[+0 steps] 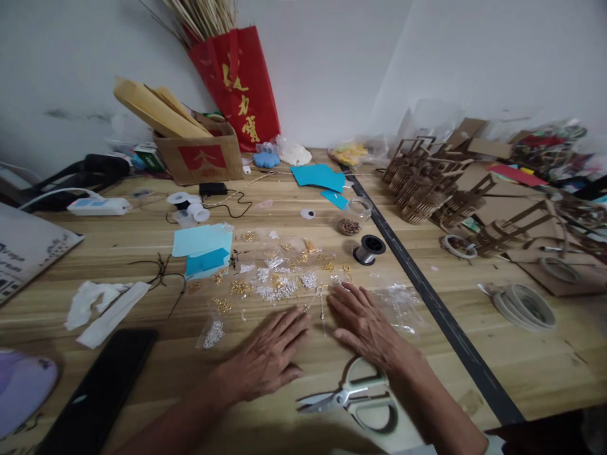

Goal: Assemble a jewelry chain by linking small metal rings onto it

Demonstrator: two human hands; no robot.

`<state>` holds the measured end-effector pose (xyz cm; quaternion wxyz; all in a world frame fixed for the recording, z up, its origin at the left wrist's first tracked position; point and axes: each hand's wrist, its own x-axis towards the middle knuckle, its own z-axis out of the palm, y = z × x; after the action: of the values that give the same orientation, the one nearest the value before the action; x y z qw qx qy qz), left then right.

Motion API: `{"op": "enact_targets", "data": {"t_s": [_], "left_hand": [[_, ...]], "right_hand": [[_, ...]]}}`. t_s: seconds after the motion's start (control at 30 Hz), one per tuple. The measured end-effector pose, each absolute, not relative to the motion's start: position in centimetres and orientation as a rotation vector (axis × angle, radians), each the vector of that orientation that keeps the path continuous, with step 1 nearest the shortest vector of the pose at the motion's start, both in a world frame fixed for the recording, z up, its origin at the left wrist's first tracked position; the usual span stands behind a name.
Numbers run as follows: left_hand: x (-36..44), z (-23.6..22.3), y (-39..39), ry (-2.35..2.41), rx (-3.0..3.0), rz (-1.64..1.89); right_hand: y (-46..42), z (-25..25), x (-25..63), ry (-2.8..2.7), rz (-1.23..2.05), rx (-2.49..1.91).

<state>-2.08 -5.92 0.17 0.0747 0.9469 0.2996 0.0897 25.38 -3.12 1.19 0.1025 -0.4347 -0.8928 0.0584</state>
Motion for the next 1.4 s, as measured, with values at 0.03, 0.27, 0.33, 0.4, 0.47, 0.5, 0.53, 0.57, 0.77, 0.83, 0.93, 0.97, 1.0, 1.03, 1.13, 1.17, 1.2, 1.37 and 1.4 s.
{"op": "enact_targets", "data": {"t_s": [0.03,0.27,0.33,0.4,0.47,0.5,0.53,0.57,0.77,0.83,0.93,0.97,1.0,1.03,1.13,1.17,1.2,1.37,1.4], "left_hand": [[-2.1,0.2,-5.9,0.899,2.839,0.272],[-2.2,0.3,-5.7,0.919,2.833,0.286],[-2.2,0.2,-5.6,0.924,2.826,0.287],[-2.1,0.1,-5.5,0.929,2.826,0.295],[-2.1,0.1,-5.4,0.933,2.826,0.305],[-2.1,0.1,-5.3,0.939,2.825,0.304],[-2.1,0.1,-5.3,0.945,2.825,0.297],[-2.1,0.2,-5.3,0.949,2.825,0.288],[-2.3,0.2,-5.3,0.95,2.783,0.3],[-2.4,0.2,-5.3,0.95,2.761,0.333],[-2.6,0.3,-5.2,0.929,2.728,0.43],[-2.8,0.4,-5.2,0.922,2.71,0.468],[-2.9,0.5,-5.2,0.921,2.684,0.507],[-3.1,0.6,-5.1,0.924,2.653,0.552],[-3.5,0.8,-4.7,0.946,2.544,0.705],[-3.7,0.8,-4.5,0.947,2.512,0.761],[-3.9,0.8,-4.3,0.944,2.485,0.813],[-4.5,0.7,-3.6,0.909,2.403,0.852],[-4.6,0.8,-3.6,0.897,2.396,0.813]], "right_hand": [[-3.2,1.2,25.4,-2.624,0.176,-1.294],[-3.8,2.9,25.3,-2.673,0.229,-1.208],[-4.0,3.2,25.2,-2.69,0.232,-1.183],[-4.0,3.1,25.1,-2.693,0.227,-1.193],[-3.9,2.9,25.0,-2.679,0.226,-1.224],[-3.8,2.8,25.0,-2.674,0.229,-1.24],[-3.8,2.6,25.1,-2.67,0.23,-1.255],[-3.7,2.5,25.1,-2.668,0.231,-1.269],[-3.6,1.9,25.5,-2.619,0.232,-1.329],[-3.6,2.2,25.5,-2.591,0.254,-1.31],[-3.6,3.2,25.4,-2.575,0.356,-1.204],[-3.6,3.7,25.3,-2.583,0.411,-1.162],[-3.7,4.1,25.2,-2.598,0.475,-1.124],[-3.8,4.6,25.2,-2.616,0.544,-1.101],[-4.2,5.4,25.2,-2.628,0.764,-1.113],[-4.2,5.5,25.2,-2.624,0.836,-1.109],[-4.3,5.4,25.3,-2.617,0.9,-1.098],[-4.2,4.7,25.6,-2.622,1.086,-0.998],[-4.2,4.5,25.6,-2.631,1.099,-0.977]]}}
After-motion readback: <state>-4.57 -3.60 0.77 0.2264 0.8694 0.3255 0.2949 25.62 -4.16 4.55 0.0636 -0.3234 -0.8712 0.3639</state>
